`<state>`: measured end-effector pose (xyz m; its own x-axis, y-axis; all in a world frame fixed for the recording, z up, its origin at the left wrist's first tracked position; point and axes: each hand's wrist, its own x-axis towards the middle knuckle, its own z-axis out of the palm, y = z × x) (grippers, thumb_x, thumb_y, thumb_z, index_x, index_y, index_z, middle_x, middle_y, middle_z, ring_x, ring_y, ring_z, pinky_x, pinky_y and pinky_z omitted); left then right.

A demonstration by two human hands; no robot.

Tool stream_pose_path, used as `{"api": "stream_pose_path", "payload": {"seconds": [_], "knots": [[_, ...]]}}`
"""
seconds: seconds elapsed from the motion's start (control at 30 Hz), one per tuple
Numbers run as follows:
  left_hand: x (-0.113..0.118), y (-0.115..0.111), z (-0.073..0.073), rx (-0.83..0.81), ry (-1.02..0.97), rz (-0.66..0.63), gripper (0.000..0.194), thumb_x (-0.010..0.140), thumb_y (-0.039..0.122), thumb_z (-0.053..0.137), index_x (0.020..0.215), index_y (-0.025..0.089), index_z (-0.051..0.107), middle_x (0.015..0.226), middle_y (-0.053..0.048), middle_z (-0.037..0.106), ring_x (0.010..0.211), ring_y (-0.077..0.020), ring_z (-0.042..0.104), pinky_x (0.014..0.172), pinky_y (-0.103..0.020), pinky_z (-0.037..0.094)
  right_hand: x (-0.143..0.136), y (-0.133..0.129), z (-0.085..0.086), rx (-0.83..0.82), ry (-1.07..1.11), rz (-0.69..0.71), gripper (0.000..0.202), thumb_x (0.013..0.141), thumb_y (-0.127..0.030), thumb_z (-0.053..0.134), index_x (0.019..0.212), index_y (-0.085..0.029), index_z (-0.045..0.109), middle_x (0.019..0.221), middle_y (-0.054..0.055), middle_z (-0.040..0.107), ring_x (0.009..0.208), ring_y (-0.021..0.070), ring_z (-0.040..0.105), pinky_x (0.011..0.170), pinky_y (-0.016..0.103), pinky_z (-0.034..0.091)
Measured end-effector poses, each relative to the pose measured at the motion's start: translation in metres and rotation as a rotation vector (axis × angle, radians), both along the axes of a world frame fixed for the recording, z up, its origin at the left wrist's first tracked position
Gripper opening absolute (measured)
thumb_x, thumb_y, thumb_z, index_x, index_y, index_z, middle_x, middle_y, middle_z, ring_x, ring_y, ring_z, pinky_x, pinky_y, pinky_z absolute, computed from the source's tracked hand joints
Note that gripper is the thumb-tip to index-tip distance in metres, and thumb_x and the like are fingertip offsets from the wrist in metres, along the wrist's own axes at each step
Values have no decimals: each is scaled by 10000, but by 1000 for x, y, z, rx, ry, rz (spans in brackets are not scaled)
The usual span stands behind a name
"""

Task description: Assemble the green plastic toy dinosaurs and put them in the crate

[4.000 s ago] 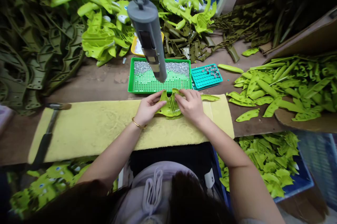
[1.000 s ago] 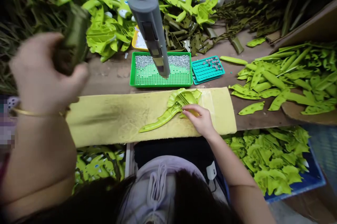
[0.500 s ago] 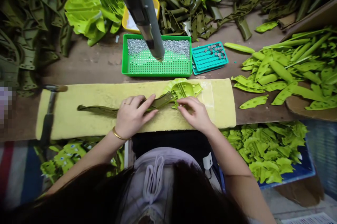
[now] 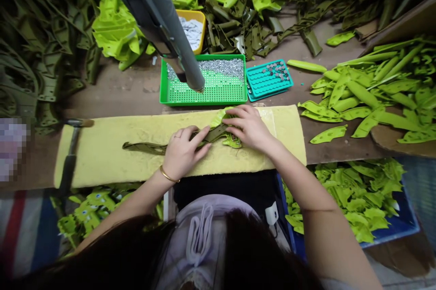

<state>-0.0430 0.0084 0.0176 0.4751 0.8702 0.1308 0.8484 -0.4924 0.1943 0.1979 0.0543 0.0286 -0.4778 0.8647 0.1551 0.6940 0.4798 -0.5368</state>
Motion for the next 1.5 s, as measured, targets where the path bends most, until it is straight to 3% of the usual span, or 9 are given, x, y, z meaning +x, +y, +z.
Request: {"api": "stream_pose_path", "payload": {"seconds": [0.23,0.77,0.97,1.07,1.13,1.23,1.33,1.4,1.5], "knots": [[13,4,8,-29,-5,-39,412,960,391,419,1295,214,580,1151,-137,636,938,-255,577,798,-377,447,3,1,-2,-15,3,10,234,864,-377,601,1046,-298,723,1212,36,663,1157,241,505,1023,495,422],[-2,31,19,-125,95,-266,440,952,376,459,1351,197,517,1115,-118,629,899,-233,568,805,-370,478,1,0,-4,64,-48,15,266,879,-397,568,1045,-261,725,1195,50,670,1148,244,500,990,471,454],[-3,30,4,-126,-7,-166,446,948,425,454,1359,265,522,1275,-113,588,1018,-266,540,843,-407,439,-2,0,-5,53,-88,-6,271,878,-423,560,1029,-278,732,1215,41,665,1157,259,502,991,488,437],[-13,24,-5,-5,-126,-194,409,913,414,534,1312,327,559,1307,-89,577,1108,-276,516,913,-433,399,-2,-4,-10,66,-64,-44,271,866,-432,577,1034,-281,728,1281,53,631,1193,267,504,999,508,433],[-23,13,-9,207,-299,-90,367,869,330,616,1236,332,604,1230,-74,608,1107,-251,524,957,-422,383,0,-7,-15,80,-7,-96,276,857,-432,591,1035,-271,728,1301,79,614,1190,268,525,990,513,445],[-35,-9,-12,444,-774,434,307,825,260,665,1127,270,612,1076,-59,605,993,-189,569,892,-361,448,2,-11,-23,98,114,-196,279,852,-425,602,1039,-258,726,1265,102,627,1162,258,562,981,503,464],[-37,-20,-12,16,-1374,823,337,797,384,690,1054,212,558,965,-44,607,821,-153,620,757,-329,522,1,-14,-26,119,119,-223,265,841,-421,620,1034,-272,726,1253,93,631,1165,262,561,994,507,453],[-33,-17,-13,-351,-1644,843,415,722,426,747,1000,195,542,891,-29,629,762,-146,639,746,-331,542,-1,-15,-26,149,75,-222,257,840,-415,622,1025,-273,730,1252,95,631,1163,272,557,994,514,445],[-35,-6,-15,-500,-1762,827,460,629,392,806,942,177,547,797,-9,635,722,-133,635,749,-313,544,-3,-16,-27,190,50,-225,257,849,-405,610,1022,-260,732,1243,107,634,1155,279,557,983,514,448]]}}
